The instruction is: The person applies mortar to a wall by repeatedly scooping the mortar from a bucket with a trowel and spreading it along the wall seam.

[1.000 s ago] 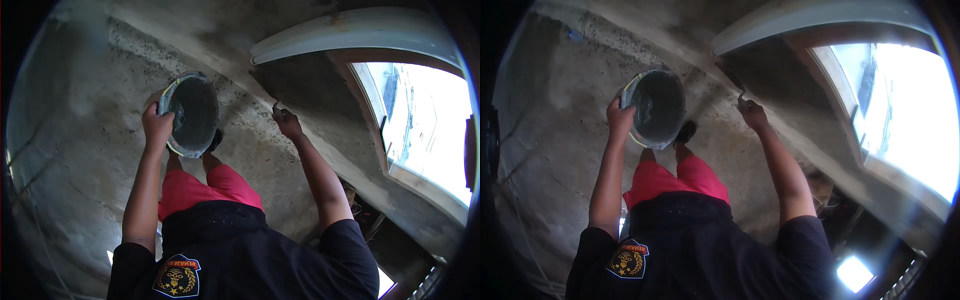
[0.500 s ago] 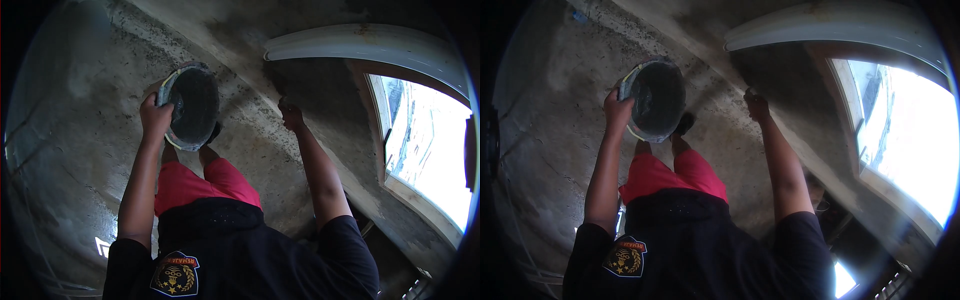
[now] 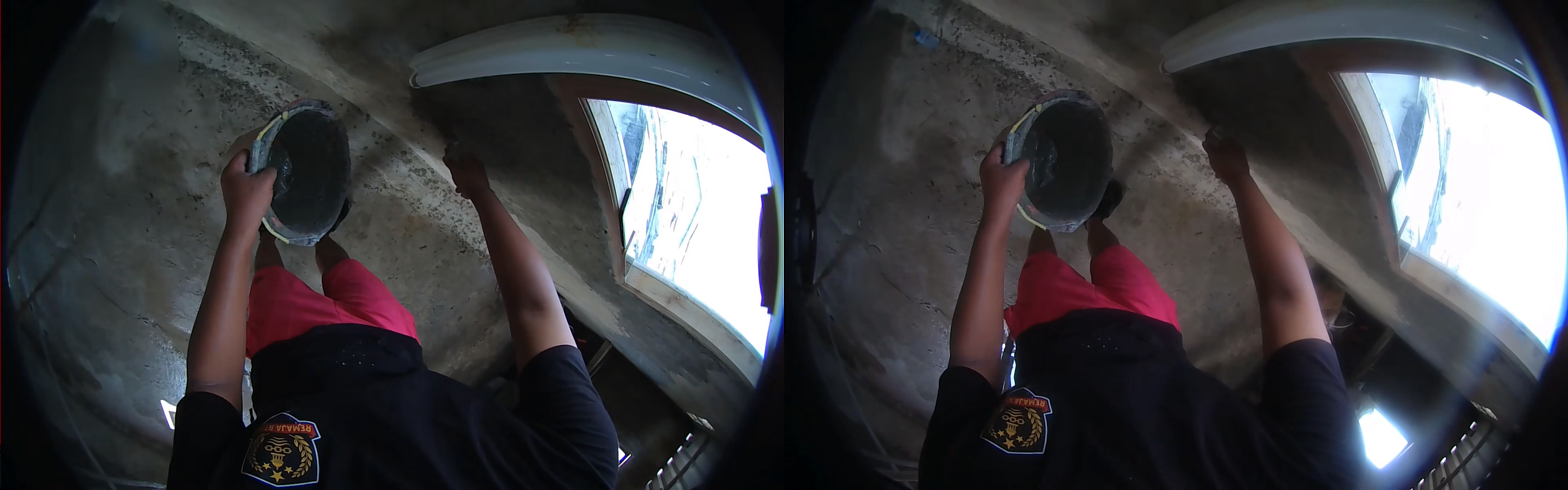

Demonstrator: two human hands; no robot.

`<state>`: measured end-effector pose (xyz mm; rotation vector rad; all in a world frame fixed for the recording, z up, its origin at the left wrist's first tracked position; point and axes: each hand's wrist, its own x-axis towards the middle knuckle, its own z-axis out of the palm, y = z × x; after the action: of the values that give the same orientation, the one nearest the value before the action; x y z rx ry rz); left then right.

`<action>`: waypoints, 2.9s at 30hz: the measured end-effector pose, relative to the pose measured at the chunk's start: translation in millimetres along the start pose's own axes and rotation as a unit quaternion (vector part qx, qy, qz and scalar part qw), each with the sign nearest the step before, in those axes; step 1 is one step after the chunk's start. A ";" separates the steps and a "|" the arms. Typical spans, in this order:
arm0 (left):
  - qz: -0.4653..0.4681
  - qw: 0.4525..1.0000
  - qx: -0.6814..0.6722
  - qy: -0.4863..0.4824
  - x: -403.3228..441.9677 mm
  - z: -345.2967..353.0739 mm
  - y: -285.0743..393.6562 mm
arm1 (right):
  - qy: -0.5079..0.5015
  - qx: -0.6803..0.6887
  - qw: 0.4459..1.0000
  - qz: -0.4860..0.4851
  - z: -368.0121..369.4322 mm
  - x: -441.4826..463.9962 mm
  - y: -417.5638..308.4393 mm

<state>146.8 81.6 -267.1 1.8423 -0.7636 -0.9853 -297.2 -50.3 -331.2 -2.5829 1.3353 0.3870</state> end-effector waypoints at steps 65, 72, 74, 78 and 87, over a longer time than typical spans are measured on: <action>-0.017 0.999 0.032 -0.026 -3.2 -3.0 1.0 | -0.136 0.188 0.948 0.218 -60.4 31.3 -46.5; -0.012 0.999 0.039 -0.015 -7.2 -6.1 8.4 | -0.135 0.310 0.846 0.413 -56.0 39.0 -39.0; -0.005 0.999 0.036 -0.012 -8.4 -5.8 9.3 | -0.086 0.347 0.865 0.351 -74.0 33.8 -48.0; -0.009 0.999 0.037 -0.023 -7.6 -11.4 17.9 | -0.094 0.360 0.856 0.360 -86.2 41.3 -33.0; 0.006 0.999 0.014 -0.029 -12.4 -23.1 50.4 | -0.009 0.418 0.812 0.407 -89.6 -58.1 -84.3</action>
<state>155.2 80.1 -211.0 1.8382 -0.8255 -1.0292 -248.1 15.2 -222.5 -1.2189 1.9669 -0.0816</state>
